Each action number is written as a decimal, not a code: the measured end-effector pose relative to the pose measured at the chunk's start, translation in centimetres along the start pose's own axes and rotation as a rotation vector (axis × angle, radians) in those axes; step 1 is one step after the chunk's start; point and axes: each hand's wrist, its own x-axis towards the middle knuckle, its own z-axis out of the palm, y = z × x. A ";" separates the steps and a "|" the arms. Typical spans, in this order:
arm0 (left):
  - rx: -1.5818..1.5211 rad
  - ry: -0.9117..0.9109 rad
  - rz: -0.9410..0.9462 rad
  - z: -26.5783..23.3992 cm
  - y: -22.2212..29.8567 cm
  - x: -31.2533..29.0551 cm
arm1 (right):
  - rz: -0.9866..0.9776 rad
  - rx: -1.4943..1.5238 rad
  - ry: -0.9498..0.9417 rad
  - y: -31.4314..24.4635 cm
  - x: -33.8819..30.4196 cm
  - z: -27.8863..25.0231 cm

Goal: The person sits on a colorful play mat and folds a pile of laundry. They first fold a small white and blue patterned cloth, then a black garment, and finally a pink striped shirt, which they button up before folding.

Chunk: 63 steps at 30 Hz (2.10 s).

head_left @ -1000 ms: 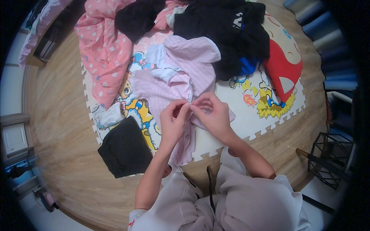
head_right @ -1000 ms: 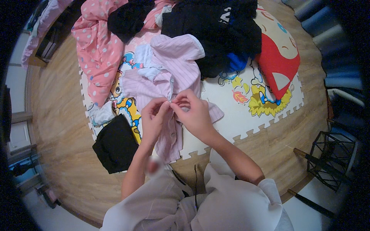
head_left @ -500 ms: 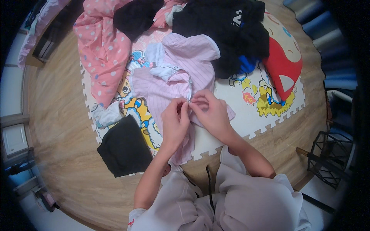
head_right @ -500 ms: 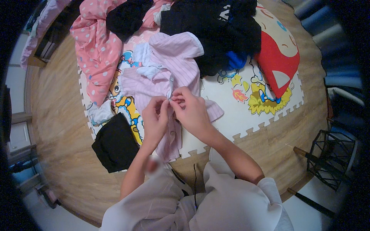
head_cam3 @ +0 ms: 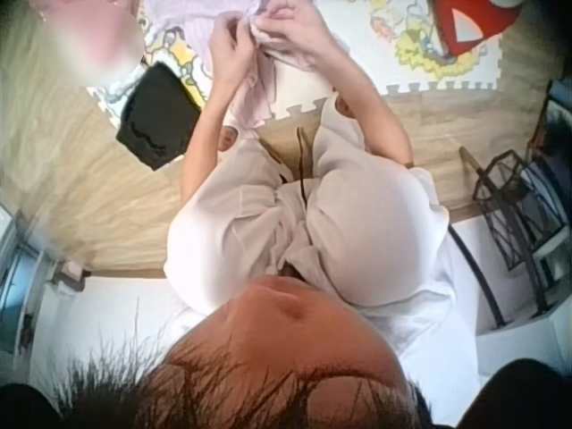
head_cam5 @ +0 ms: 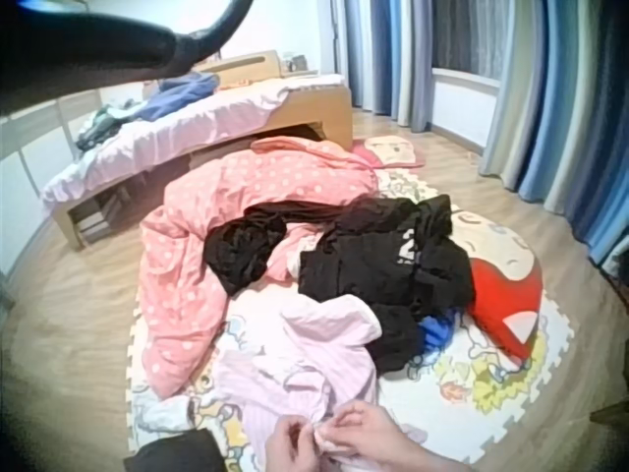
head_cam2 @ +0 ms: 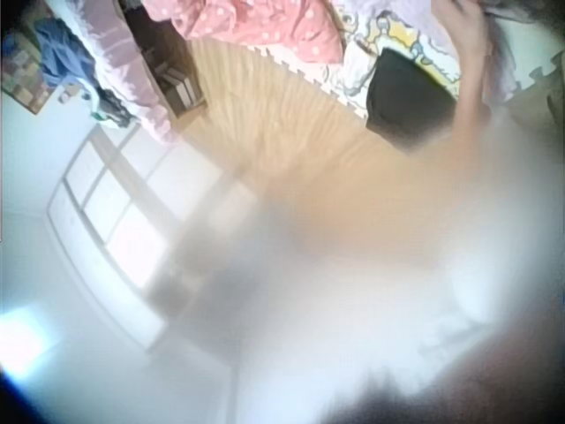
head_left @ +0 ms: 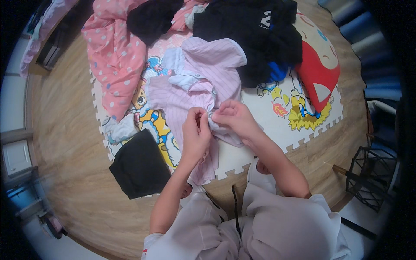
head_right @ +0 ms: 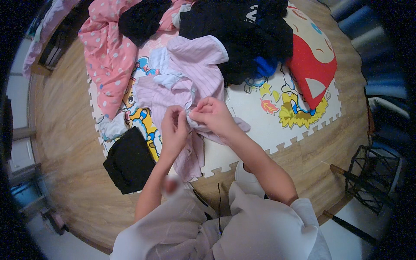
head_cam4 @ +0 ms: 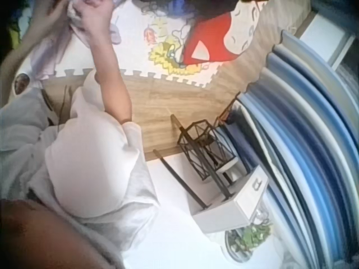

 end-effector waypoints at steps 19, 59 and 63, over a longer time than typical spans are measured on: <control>0.335 -0.029 0.075 -0.4 0.0 -3.4 | 0.044 0.253 0.022 -0.6 -0.3 -1.3; -0.273 -0.119 -0.435 -0.6 -2.5 -5.1 | -0.221 -0.426 0.048 4.9 -5.0 -1.7; -0.246 -0.125 -0.370 -0.7 -2.0 -5.5 | -0.187 -0.417 0.095 4.9 -5.5 -1.1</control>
